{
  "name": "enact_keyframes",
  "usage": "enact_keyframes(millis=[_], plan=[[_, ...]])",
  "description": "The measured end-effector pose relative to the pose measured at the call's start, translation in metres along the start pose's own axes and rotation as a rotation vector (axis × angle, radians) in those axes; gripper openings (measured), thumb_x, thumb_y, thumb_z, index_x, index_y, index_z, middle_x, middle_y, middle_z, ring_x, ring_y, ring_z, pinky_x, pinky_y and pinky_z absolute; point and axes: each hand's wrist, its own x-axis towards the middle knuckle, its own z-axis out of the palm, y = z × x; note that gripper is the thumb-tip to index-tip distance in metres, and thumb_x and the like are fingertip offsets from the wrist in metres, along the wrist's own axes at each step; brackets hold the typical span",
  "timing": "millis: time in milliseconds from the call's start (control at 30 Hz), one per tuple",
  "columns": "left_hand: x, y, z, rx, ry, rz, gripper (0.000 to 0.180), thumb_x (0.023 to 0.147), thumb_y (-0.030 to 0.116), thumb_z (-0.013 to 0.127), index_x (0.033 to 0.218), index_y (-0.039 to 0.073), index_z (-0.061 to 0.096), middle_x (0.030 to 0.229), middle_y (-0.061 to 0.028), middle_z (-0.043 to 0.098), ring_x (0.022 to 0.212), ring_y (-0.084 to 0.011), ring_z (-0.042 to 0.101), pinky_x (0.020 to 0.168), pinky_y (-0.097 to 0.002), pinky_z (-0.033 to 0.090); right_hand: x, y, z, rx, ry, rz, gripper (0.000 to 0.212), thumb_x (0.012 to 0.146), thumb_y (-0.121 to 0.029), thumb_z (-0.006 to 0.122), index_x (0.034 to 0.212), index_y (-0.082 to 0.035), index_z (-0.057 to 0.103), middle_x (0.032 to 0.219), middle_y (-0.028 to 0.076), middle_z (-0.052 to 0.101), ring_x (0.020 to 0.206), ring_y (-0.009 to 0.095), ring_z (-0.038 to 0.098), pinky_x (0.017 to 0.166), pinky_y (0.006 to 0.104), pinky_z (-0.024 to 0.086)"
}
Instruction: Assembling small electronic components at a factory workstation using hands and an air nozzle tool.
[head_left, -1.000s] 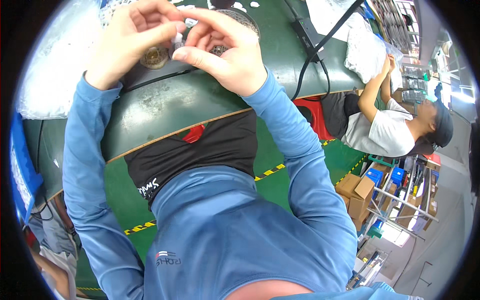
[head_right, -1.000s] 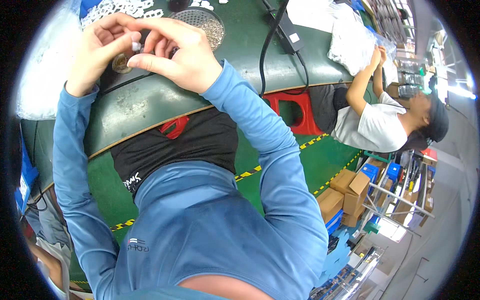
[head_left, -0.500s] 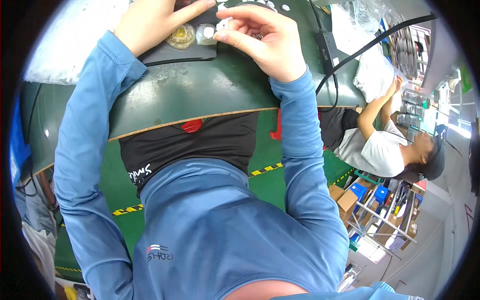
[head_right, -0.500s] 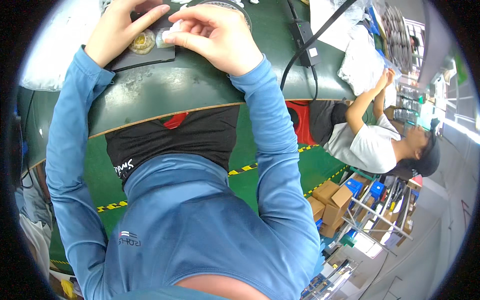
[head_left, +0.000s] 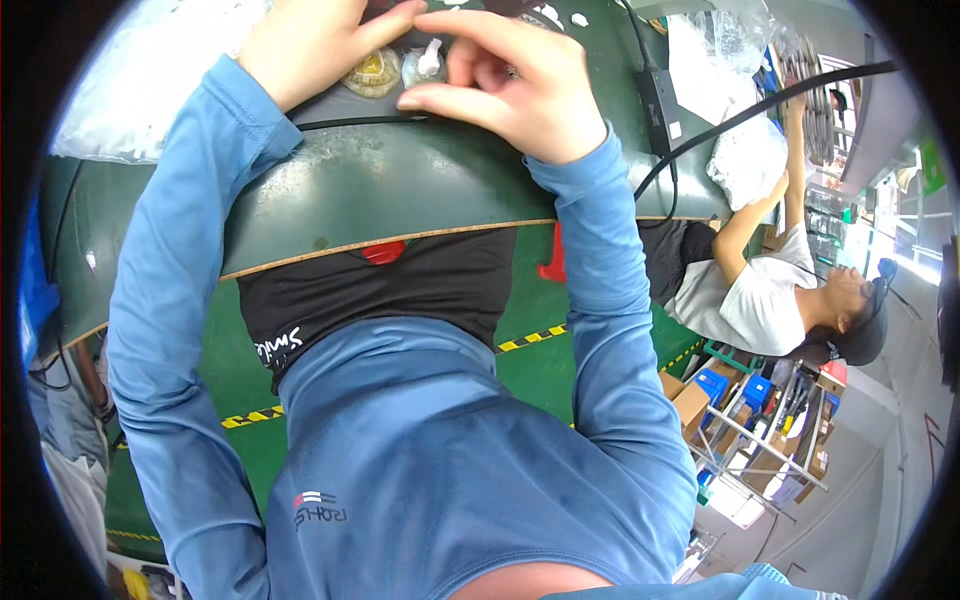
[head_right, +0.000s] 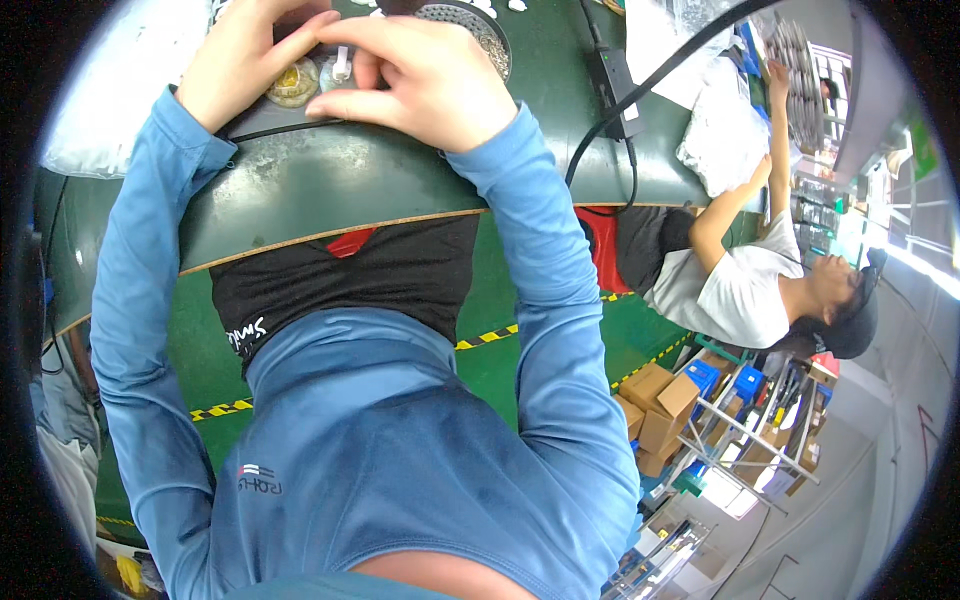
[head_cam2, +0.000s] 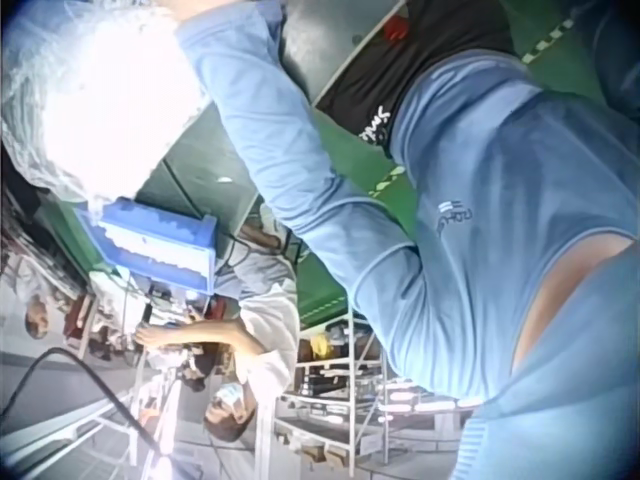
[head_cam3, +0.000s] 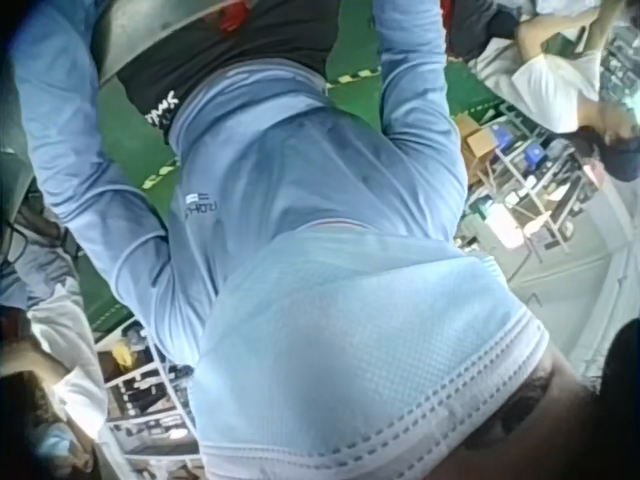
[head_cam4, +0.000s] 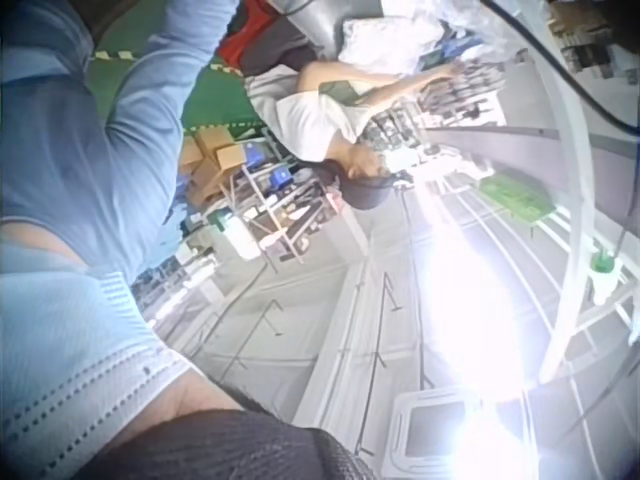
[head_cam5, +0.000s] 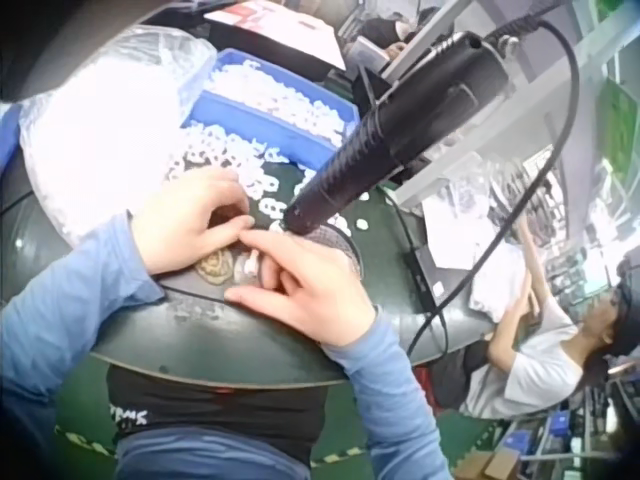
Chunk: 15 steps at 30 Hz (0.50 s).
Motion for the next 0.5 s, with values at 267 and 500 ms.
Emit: enact_keyframes(millis=[267, 500], plan=[[0.004, 0.003, 0.004, -0.032, -0.002, 0.053, 0.014, 0.09, 0.014, 0.069, 0.087, 0.001, 0.067, 0.089, -0.0162, 0.063, 0.09, -0.0349, 0.063, 0.082, -0.0422, 0.051, 0.007, 0.016, -0.022, 0.453, 0.869, -0.351, 0.078, 0.093, -0.022, 0.077, 0.153, -0.007, 0.029, 0.119, 0.011, 0.06, 0.101, 0.02, 0.062, 0.084, 0.0342, 0.05], [0.004, -0.002, 0.002, -0.071, -0.053, 0.058, 0.012, 0.09, 0.011, 0.07, 0.087, 0.0, 0.066, 0.089, -0.0148, 0.062, 0.091, -0.0337, 0.061, 0.083, -0.041, 0.05, 0.063, 0.002, -0.036, 0.964, 0.517, -0.179, 0.088, 0.097, -0.08, 0.038, 0.137, -0.003, 0.05, 0.085, 0.013, 0.068, 0.068, 0.024, 0.067, 0.066, 0.0366, 0.058]])
